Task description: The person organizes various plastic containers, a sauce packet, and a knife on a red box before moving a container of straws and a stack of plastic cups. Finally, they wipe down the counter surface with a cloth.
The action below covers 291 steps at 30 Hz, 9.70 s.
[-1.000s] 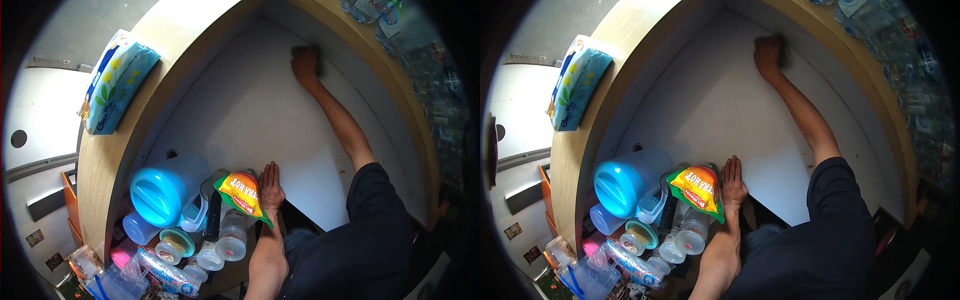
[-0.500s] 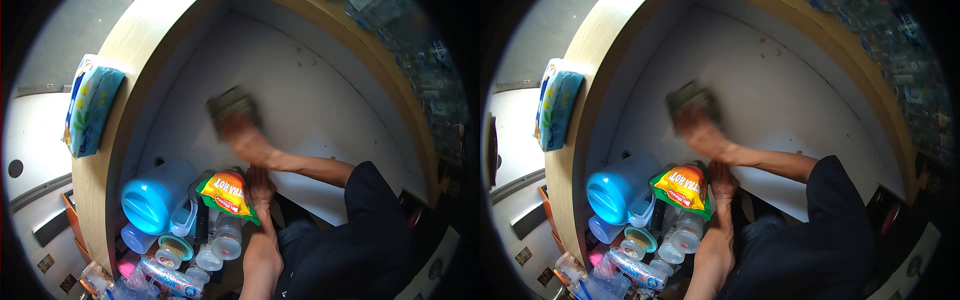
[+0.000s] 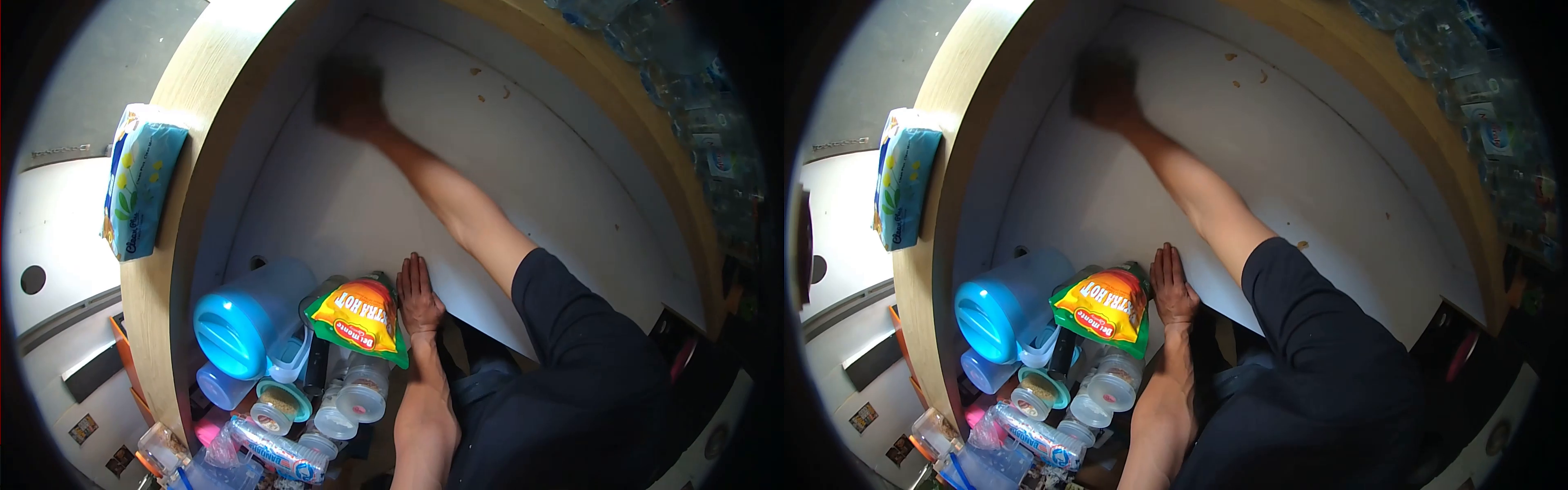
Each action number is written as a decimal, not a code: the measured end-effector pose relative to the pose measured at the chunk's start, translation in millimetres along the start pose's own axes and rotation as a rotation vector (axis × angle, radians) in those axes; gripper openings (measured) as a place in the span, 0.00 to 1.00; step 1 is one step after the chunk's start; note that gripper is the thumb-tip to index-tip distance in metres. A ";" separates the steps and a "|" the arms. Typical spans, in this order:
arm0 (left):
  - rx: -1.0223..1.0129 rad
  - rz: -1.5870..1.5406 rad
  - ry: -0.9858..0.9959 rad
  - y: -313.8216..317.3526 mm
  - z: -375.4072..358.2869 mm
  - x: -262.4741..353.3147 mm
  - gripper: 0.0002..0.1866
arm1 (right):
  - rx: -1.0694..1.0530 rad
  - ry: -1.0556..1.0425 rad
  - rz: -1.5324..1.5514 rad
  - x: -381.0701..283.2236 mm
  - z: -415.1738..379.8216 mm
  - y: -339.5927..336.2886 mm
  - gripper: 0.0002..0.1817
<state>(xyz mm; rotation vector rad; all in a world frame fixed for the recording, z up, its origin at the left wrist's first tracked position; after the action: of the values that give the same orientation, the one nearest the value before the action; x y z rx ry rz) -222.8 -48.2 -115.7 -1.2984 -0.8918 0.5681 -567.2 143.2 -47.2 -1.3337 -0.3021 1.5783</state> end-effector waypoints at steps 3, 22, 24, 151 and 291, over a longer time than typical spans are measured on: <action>-0.011 0.001 -0.015 -1.0 -3.2 -1.0 0.44 | 0.181 -0.134 0.007 77.0 0.7 -9.2 0.35; 0.022 0.023 0.011 -2.7 -2.1 1.6 0.42 | 0.573 0.366 0.190 175.4 -302.9 -246.2 0.33; 0.024 0.013 0.007 -2.0 -0.5 1.6 0.42 | 0.515 0.171 0.326 120.6 -297.8 -232.0 0.32; -0.492 -0.375 -0.663 -40.1 -408.3 -87.0 0.17 | -0.193 0.092 0.045 -37.1 -404.2 -107.2 0.38; 0.213 0.030 0.620 98.2 137.9 392.9 0.36 | 0.738 1.033 -0.537 98.6 -692.1 -381.7 0.22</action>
<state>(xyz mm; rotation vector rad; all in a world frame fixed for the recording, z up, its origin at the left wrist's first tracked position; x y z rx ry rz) -104.2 362.8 -113.8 -1.1917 -0.2904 0.2446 228.5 127.4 -80.2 -1.1498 0.4913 0.3419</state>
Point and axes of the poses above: each hand's wrist, its own z-axis towards the middle knuckle, its own y-axis out of the palm, x = y × z, the point moved 7 cm from there along z, towards the middle knuckle, and after that the axes turned 15 degrees about z, right-handed, at the moved point
